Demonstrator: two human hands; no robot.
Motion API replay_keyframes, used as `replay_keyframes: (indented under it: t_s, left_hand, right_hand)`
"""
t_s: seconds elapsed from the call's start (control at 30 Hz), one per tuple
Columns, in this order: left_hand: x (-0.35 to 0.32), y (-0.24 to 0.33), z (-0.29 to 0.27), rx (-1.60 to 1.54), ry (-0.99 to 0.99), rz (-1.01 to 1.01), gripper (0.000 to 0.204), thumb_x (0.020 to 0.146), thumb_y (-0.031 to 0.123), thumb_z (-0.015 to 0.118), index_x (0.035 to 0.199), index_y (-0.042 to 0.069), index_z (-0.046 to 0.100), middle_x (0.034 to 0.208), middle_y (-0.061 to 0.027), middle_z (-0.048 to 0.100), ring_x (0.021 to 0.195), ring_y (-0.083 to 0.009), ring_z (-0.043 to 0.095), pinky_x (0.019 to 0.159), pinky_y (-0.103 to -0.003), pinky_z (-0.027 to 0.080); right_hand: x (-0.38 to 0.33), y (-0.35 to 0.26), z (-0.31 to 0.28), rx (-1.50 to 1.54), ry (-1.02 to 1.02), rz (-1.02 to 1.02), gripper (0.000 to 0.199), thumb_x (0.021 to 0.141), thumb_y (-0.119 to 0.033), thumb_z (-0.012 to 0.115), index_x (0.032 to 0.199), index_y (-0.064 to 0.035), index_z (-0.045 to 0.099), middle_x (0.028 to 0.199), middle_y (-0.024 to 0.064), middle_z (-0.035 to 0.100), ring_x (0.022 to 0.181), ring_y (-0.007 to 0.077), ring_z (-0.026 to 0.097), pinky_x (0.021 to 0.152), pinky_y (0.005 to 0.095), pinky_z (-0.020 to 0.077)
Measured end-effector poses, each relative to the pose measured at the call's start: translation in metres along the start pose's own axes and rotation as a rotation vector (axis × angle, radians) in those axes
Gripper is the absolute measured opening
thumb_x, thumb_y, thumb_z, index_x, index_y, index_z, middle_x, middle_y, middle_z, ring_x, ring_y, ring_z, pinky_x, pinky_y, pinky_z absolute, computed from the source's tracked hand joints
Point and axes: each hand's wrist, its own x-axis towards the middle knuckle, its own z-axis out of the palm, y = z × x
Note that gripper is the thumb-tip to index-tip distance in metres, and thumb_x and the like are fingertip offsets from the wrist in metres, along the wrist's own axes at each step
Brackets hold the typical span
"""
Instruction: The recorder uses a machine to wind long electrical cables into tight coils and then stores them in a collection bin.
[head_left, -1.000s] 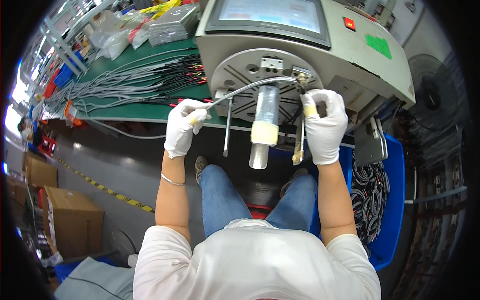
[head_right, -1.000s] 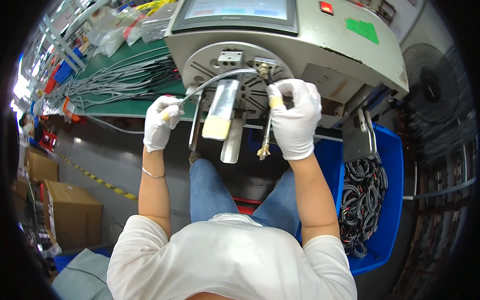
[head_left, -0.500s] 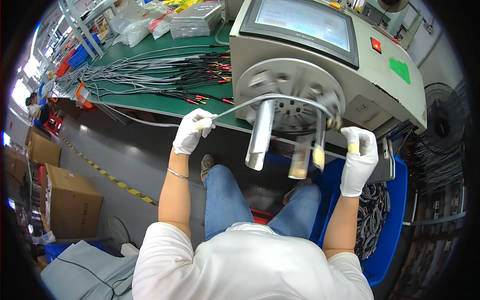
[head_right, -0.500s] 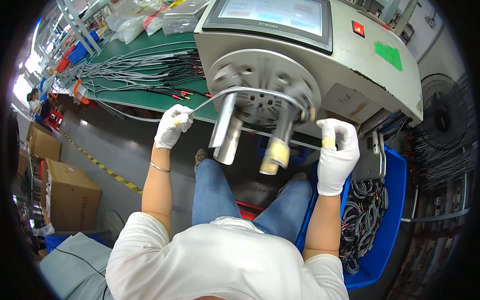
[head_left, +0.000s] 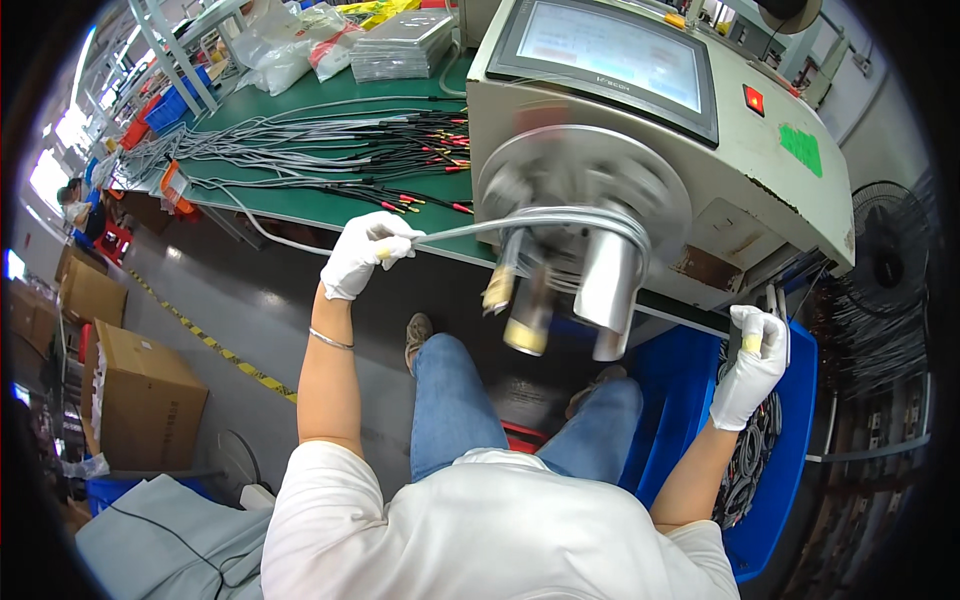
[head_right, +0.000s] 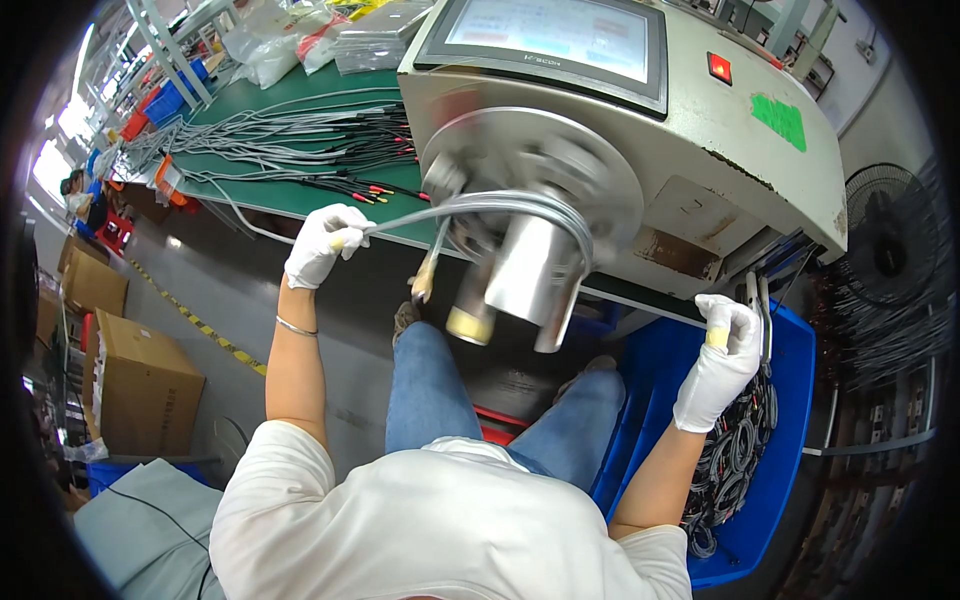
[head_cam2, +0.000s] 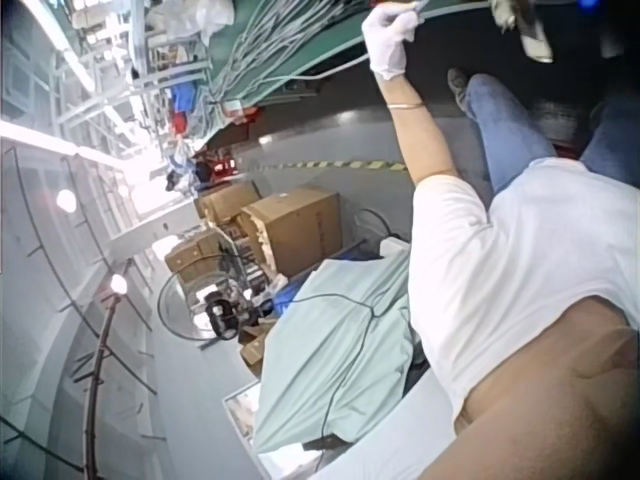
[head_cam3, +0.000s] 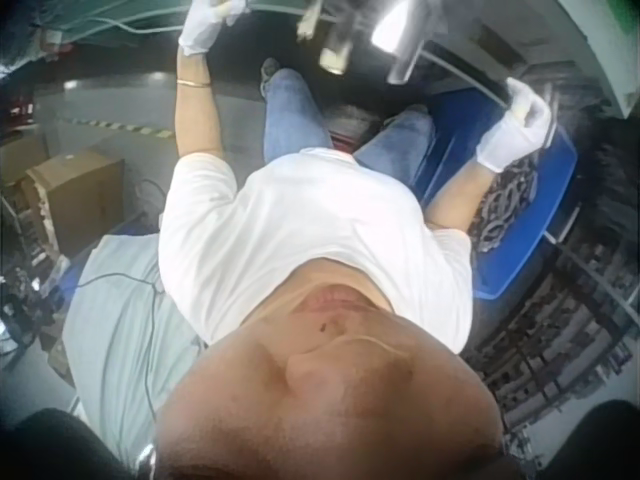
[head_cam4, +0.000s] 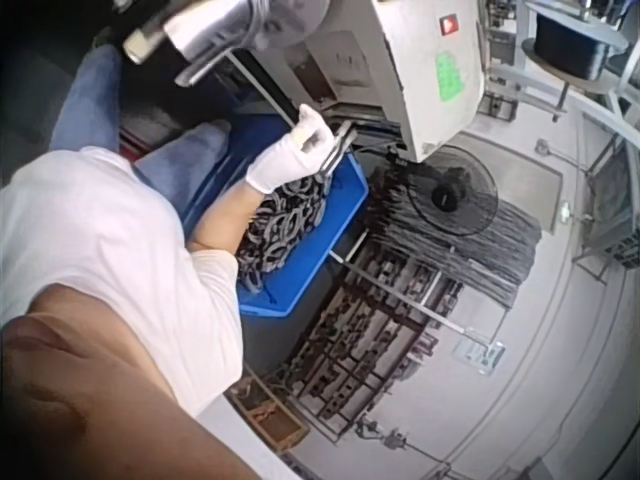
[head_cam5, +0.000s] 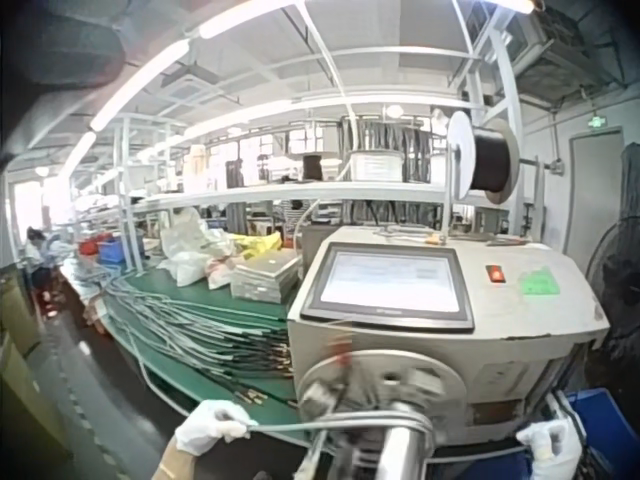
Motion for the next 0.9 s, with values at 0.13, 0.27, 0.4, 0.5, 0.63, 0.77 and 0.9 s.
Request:
replay_keyframes:
  t_s: [0.13, 0.27, 0.4, 0.5, 0.63, 0.77, 0.9]
  left_hand:
    - [-0.004, -0.002, -0.008, -0.001, -0.017, -0.009, 0.013, 0.071, 0.003, 0.067, 0.083, -0.002, 0.064, 0.075, -0.0109, 0.061, 0.058, -0.0129, 0.054, 0.051, -0.022, 0.04]
    - [-0.006, -0.01, -0.011, 0.003, -0.057, -0.036, 0.015, 0.071, 0.005, 0.068, 0.084, -0.002, 0.065, 0.077, -0.0124, 0.063, 0.058, -0.0129, 0.054, 0.051, -0.022, 0.041]
    - [-0.008, -0.012, -0.013, 0.024, -0.081, -0.078, 0.016, 0.07, 0.006, 0.07, 0.084, -0.002, 0.066, 0.079, -0.013, 0.064, 0.058, -0.0135, 0.055, 0.051, -0.022, 0.042]
    - [-0.01, -0.012, -0.014, 0.04, -0.088, -0.076, 0.016, 0.07, 0.006, 0.071, 0.084, -0.002, 0.067, 0.08, -0.0129, 0.064, 0.06, -0.0145, 0.057, 0.05, -0.023, 0.042]
    - [-0.009, -0.006, -0.016, 0.061, -0.11, -0.083, 0.016, 0.069, 0.005, 0.072, 0.083, -0.002, 0.068, 0.082, -0.0129, 0.065, 0.063, -0.0156, 0.059, 0.05, -0.023, 0.043]
    - [-0.008, 0.0, -0.013, 0.055, -0.135, -0.078, 0.015, 0.071, 0.004, 0.071, 0.084, -0.001, 0.069, 0.082, -0.0108, 0.066, 0.063, -0.0132, 0.059, 0.05, -0.022, 0.042]
    - [-0.009, 0.006, -0.01, 0.032, -0.153, -0.059, 0.015, 0.071, 0.003, 0.071, 0.086, -0.001, 0.07, 0.082, -0.0094, 0.067, 0.064, -0.0121, 0.059, 0.05, -0.021, 0.041]
  right_hand:
    - [-0.001, -0.002, 0.0, -0.01, 0.022, 0.005, 0.011, 0.093, -0.009, 0.056, 0.085, -0.0016, 0.058, 0.088, 0.0066, 0.064, 0.082, 0.0125, 0.059, 0.081, 0.0263, 0.0482]
    - [-0.001, -0.004, 0.001, -0.023, 0.043, 0.006, 0.015, 0.094, -0.011, 0.056, 0.083, -0.0018, 0.059, 0.085, 0.0053, 0.063, 0.081, 0.0118, 0.058, 0.08, 0.0262, 0.0473]
    - [0.001, 0.002, -0.002, -0.003, 0.045, 0.011, 0.015, 0.094, -0.011, 0.055, 0.083, -0.0017, 0.059, 0.086, 0.0053, 0.063, 0.081, 0.0117, 0.058, 0.08, 0.0265, 0.0476]
    - [0.002, 0.006, -0.004, 0.024, 0.059, 0.026, 0.015, 0.095, -0.011, 0.055, 0.084, -0.0016, 0.059, 0.087, 0.0055, 0.064, 0.081, 0.0116, 0.058, 0.08, 0.0267, 0.0478]
    - [0.002, 0.008, -0.006, 0.015, 0.061, 0.022, 0.015, 0.095, -0.012, 0.054, 0.085, -0.0016, 0.059, 0.088, 0.006, 0.064, 0.082, 0.0116, 0.058, 0.08, 0.0266, 0.0477]
    - [0.003, 0.007, -0.007, 0.001, 0.063, 0.032, 0.015, 0.095, -0.013, 0.055, 0.085, -0.0019, 0.059, 0.087, 0.006, 0.064, 0.082, 0.0117, 0.058, 0.081, 0.0265, 0.0469]
    - [0.002, 0.006, -0.006, -0.003, 0.066, 0.023, 0.015, 0.094, -0.014, 0.056, 0.085, -0.0021, 0.06, 0.087, 0.006, 0.064, 0.082, 0.0118, 0.058, 0.082, 0.0263, 0.046]
